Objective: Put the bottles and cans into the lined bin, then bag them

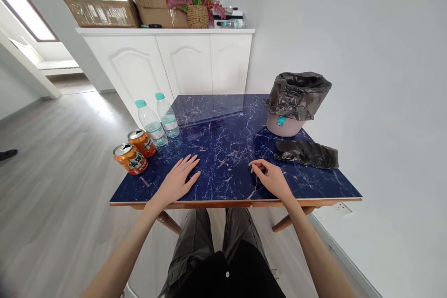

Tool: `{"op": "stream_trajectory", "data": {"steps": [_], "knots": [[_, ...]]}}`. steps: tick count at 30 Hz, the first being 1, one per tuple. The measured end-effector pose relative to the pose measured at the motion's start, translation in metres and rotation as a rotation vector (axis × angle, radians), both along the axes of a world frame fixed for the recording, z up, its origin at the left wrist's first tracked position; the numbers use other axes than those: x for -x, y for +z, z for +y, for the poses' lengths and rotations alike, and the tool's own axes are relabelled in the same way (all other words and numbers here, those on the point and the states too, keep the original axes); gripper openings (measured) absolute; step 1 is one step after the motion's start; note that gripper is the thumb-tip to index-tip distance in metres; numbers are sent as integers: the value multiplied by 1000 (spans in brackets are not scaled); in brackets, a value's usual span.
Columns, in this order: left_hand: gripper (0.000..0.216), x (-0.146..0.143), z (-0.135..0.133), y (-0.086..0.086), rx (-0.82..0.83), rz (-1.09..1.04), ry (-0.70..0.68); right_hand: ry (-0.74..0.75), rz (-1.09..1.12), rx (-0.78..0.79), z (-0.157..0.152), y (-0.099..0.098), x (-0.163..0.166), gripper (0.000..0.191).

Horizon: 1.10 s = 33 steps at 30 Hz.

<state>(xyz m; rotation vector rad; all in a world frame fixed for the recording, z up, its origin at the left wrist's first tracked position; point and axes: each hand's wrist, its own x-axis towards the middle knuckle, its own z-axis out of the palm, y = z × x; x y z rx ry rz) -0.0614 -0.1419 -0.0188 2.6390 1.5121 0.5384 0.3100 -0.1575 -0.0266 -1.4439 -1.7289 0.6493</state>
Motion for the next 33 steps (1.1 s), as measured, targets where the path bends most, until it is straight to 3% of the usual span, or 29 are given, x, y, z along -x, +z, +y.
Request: {"op": "stream_trajectory", "data": {"steps": [33], "knots": [[54,-2,10,5,25,-34,23,-17,123,46,3,-2,-6,41]]}}
